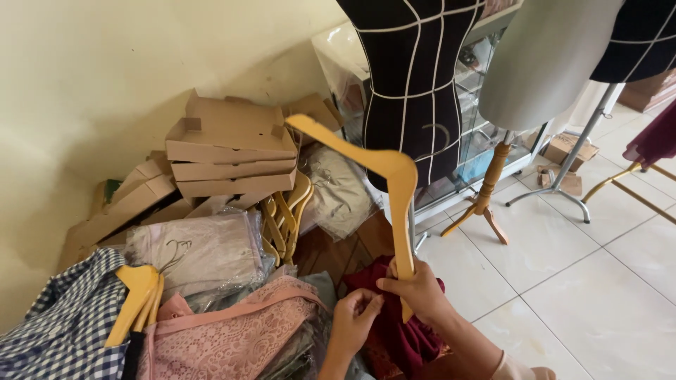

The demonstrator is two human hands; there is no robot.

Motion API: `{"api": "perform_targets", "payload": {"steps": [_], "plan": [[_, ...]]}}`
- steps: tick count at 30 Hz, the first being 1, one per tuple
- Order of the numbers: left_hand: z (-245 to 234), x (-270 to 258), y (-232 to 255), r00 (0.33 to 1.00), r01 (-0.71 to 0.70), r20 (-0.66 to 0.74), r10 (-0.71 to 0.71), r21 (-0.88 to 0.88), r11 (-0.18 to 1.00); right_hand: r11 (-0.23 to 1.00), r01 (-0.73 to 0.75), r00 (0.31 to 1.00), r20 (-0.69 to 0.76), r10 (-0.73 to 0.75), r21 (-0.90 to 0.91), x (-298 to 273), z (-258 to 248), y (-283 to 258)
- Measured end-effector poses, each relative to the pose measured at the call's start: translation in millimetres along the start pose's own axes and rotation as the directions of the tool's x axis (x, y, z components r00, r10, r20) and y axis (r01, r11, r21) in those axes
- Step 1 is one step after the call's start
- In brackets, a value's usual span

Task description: The recorder is hanging various clothing items onto wooden hangers in a clothing store or stockroom setting.

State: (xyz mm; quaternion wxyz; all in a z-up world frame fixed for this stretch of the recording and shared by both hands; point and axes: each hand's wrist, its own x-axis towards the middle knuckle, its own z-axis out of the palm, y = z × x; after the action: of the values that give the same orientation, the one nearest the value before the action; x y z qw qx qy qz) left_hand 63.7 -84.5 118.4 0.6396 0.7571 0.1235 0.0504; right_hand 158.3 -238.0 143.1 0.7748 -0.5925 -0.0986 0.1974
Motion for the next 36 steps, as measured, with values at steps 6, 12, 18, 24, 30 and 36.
{"api": "perform_targets", "payload": {"steps": [6,12,18,24,30,36], "plan": [[-11.9,11.0,-35.2,0.999,0.028,-0.048,-0.013,0.316,0.948,0.988,0.132,0.987,0.077,-0.138,0.086,0.0,5.8,-78.1],[8.7,35.7,-108.7,0.994,-0.112,0.052,0.100,0.438,0.892,0.994,0.075,0.985,0.146,-0.087,0.086,-15.7,22.3,-105.9],[-12.0,50.8,-111.6,0.991,-0.126,0.087,0.103,0.328,0.936,0.978,-0.099,0.961,0.274,0.047,0.183,-26.0,43.1,-82.5],[-54.5,6.4,25.6,0.959,0.028,0.283,0.020,-0.162,0.986,0.977,-0.118,0.972,0.223,0.078,0.175,-16.5,48.9,-79.9],[-51.1,-6.0,51.7,0.931,-0.204,0.284,0.230,-0.116,0.972,0.990,-0.073,0.971,0.234,0.042,0.125,-13.1,50.9,-61.0],[-66.6,32.2,-58.4,0.989,0.002,0.140,0.057,-0.389,0.921,0.991,-0.116,0.962,0.256,0.095,0.066,-16.0,42.2,-65.9]]}}
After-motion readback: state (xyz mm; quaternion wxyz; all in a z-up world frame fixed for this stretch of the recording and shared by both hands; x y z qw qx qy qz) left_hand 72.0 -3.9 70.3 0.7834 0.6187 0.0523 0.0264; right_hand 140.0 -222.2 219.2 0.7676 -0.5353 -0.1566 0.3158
